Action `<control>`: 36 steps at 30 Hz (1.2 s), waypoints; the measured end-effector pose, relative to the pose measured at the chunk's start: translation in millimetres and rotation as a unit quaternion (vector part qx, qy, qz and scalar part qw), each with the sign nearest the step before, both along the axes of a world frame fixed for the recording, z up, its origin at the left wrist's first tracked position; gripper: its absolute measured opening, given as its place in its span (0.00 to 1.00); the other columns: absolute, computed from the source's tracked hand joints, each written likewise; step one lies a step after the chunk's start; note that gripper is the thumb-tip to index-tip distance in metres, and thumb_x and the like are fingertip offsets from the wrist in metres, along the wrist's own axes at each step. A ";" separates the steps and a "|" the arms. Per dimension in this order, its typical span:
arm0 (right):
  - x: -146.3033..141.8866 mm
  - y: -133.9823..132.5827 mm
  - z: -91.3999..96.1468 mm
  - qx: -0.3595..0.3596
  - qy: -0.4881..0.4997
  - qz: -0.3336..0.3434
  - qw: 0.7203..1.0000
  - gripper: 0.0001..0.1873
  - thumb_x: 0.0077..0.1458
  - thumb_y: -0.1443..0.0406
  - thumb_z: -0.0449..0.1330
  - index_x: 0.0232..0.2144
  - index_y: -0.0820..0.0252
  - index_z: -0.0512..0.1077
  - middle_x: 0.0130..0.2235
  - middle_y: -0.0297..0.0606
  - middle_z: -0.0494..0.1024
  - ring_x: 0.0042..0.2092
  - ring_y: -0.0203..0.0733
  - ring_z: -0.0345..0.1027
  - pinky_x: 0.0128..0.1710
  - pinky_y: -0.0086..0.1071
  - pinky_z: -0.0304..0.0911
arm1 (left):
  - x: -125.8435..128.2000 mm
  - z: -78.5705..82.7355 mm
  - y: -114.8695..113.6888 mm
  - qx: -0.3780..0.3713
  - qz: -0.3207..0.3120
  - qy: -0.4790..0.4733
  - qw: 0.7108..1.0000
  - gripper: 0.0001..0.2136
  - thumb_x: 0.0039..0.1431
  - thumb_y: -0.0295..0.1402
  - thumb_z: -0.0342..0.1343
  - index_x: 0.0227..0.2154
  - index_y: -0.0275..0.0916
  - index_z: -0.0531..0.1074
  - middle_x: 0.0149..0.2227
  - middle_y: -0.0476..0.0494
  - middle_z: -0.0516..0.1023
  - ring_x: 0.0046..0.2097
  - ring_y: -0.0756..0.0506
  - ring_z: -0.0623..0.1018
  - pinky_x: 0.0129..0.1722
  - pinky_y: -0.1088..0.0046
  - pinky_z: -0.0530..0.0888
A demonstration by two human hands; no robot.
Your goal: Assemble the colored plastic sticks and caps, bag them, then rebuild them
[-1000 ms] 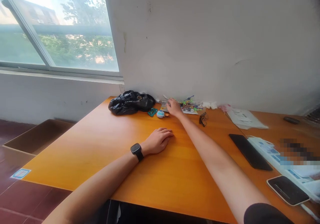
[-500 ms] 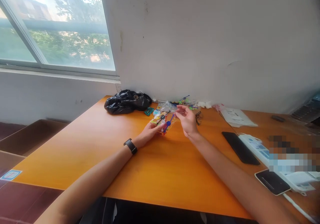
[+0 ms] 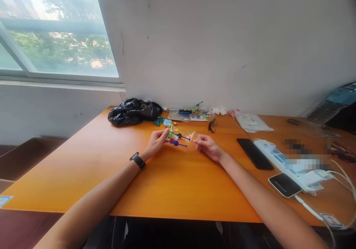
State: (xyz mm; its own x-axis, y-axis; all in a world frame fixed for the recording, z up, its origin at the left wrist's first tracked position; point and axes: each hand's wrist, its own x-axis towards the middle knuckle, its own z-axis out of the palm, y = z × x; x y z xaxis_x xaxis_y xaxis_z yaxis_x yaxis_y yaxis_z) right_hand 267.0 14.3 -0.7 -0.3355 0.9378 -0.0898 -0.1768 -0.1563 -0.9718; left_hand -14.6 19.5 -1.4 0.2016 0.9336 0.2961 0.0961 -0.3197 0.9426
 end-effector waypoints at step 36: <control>-24.6 -10.5 -21.2 0.266 -0.250 -0.024 0.931 0.32 0.69 0.38 0.48 0.49 0.53 0.78 0.51 0.43 0.81 0.58 0.52 0.71 0.60 0.45 0.63 | -18.3 154.0 109.7 0.310 0.235 0.068 0.919 0.08 0.59 0.35 0.61 0.36 0.36 0.79 0.37 0.44 0.84 0.41 0.46 0.82 0.42 0.71 0.78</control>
